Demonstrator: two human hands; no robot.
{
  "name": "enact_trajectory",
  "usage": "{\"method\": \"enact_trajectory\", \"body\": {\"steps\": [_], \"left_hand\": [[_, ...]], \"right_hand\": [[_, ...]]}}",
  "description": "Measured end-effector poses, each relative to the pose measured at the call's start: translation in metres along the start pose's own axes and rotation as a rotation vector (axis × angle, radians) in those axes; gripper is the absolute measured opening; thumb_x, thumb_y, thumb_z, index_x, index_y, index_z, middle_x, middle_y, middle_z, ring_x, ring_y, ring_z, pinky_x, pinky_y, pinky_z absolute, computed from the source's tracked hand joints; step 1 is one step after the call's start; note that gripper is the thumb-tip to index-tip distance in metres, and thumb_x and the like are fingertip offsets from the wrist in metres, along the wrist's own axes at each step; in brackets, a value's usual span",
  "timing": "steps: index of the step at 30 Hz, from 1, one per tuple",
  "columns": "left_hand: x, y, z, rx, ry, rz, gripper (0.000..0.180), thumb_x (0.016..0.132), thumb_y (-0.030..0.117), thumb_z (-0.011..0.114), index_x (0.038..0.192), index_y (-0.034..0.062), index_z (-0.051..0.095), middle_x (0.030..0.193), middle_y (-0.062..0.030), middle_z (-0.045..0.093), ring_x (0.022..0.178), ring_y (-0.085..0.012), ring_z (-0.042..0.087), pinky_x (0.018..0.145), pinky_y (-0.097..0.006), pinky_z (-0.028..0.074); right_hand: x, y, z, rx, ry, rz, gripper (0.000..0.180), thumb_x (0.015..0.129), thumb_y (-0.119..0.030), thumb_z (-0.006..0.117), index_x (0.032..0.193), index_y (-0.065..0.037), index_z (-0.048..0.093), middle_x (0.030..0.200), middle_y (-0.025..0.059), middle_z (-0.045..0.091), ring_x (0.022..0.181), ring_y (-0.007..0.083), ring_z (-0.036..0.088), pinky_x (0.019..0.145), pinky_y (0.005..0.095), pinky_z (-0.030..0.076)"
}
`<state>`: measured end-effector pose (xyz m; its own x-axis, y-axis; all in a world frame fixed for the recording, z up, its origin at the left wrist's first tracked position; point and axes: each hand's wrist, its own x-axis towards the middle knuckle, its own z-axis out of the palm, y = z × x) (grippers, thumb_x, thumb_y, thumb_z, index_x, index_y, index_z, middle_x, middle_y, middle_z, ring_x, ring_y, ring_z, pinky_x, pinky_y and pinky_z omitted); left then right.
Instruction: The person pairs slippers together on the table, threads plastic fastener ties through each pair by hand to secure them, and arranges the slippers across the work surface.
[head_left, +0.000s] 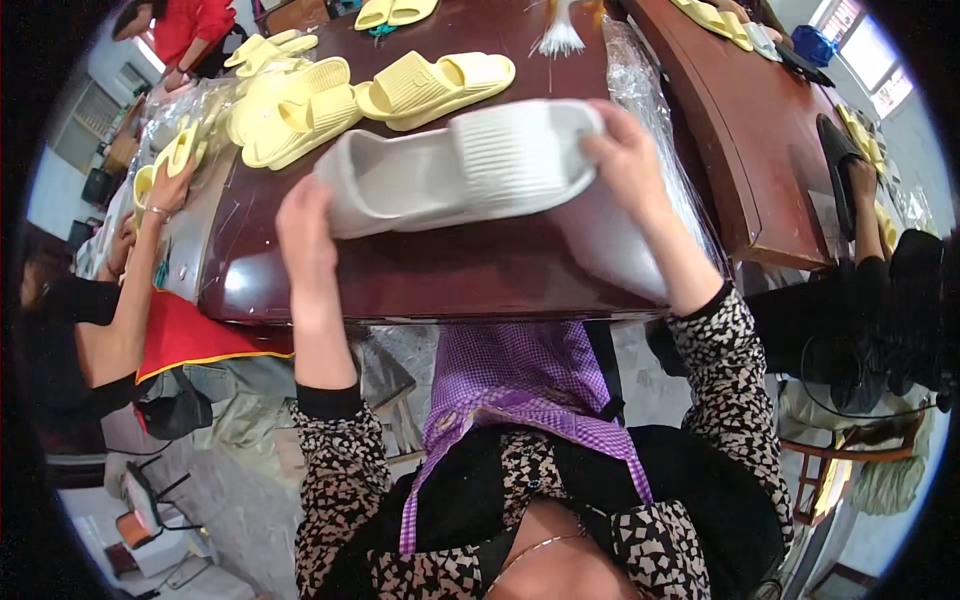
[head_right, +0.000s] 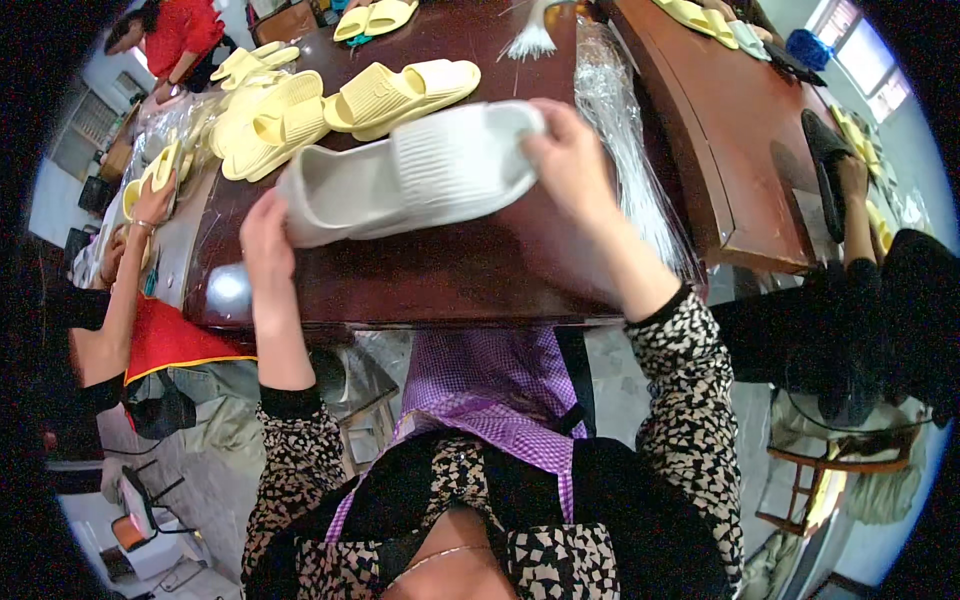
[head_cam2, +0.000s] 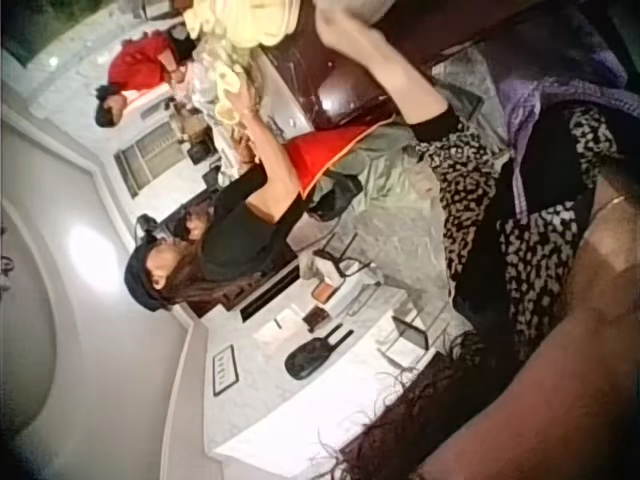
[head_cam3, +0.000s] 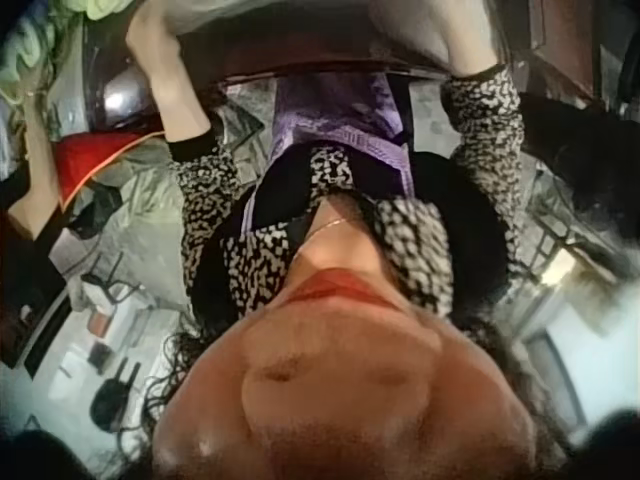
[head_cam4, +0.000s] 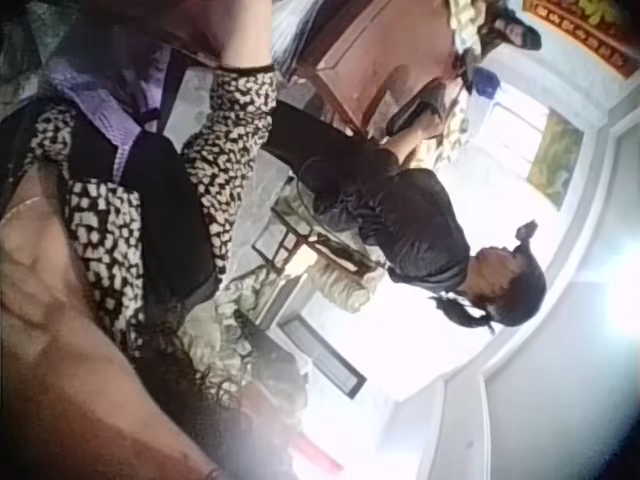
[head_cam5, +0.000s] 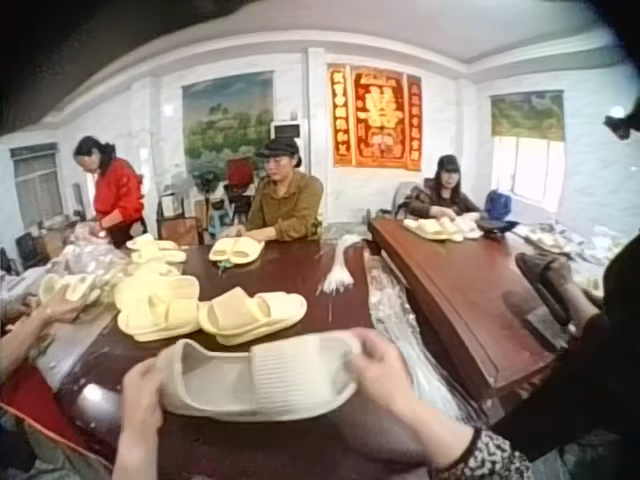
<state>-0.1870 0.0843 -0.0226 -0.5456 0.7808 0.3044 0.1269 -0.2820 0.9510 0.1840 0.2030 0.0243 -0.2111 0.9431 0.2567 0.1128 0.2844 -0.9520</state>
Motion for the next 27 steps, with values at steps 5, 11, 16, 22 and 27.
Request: {"method": "enact_trajectory", "body": {"steps": [5,11,16,22,27], "left_hand": [[0.016,0.016,-0.074,-0.064,0.206,-0.009,0.044,0.084,0.012,0.063,0.120,-0.0111,0.053,0.111,-0.0154,0.062,0.100,-0.0201,0.059,0.091,-0.028,0.045],[0.014,0.050,-0.038,0.253,-0.044,0.068,0.037,0.080,0.011,0.062,0.113,-0.0054,0.062,0.106,-0.0114,0.066,0.091,-0.0168,0.062,0.083,-0.027,0.048],[-0.002,0.046,0.074,0.444,-0.332,0.167,0.036,0.078,0.015,0.064,0.110,-0.0002,0.065,0.104,-0.0113,0.067,0.093,-0.0191,0.062,0.085,-0.030,0.049],[-0.030,0.064,0.125,0.442,-0.271,0.709,0.043,0.082,0.018,0.066,0.120,0.0006,0.058,0.114,-0.0140,0.061,0.106,-0.0221,0.058,0.091,-0.033,0.047],[-0.037,0.098,0.114,0.248,-0.542,0.246,0.040,0.080,0.012,0.067,0.116,-0.0022,0.058,0.107,-0.0147,0.064,0.099,-0.0199,0.062,0.086,-0.031,0.049]], "right_hand": [[0.017,-0.010,-0.108,-0.036,0.150,-0.033,0.033,0.083,0.000,0.055,0.115,0.003,0.060,0.104,0.0079,0.065,0.092,0.0148,0.061,0.082,0.0267,0.049],[0.038,-0.027,-0.120,-0.030,-0.169,0.129,0.031,0.083,-0.002,0.059,0.114,0.002,0.061,0.102,0.0071,0.066,0.092,0.0145,0.061,0.084,0.0264,0.048],[0.054,-0.031,-0.051,-0.340,-0.271,-0.029,0.030,0.085,-0.007,0.061,0.114,0.001,0.062,0.100,0.0068,0.067,0.092,0.0139,0.062,0.084,0.0267,0.048],[0.046,-0.038,-0.024,-0.496,-0.221,-0.401,0.027,0.085,-0.011,0.063,0.110,0.001,0.063,0.099,0.0074,0.067,0.090,0.0124,0.061,0.080,0.0264,0.047],[-0.019,-0.049,-0.068,-0.572,-0.329,-0.337,0.023,0.086,-0.008,0.062,0.107,0.001,0.064,0.094,0.0062,0.068,0.086,0.0123,0.061,0.077,0.0267,0.048]]}}
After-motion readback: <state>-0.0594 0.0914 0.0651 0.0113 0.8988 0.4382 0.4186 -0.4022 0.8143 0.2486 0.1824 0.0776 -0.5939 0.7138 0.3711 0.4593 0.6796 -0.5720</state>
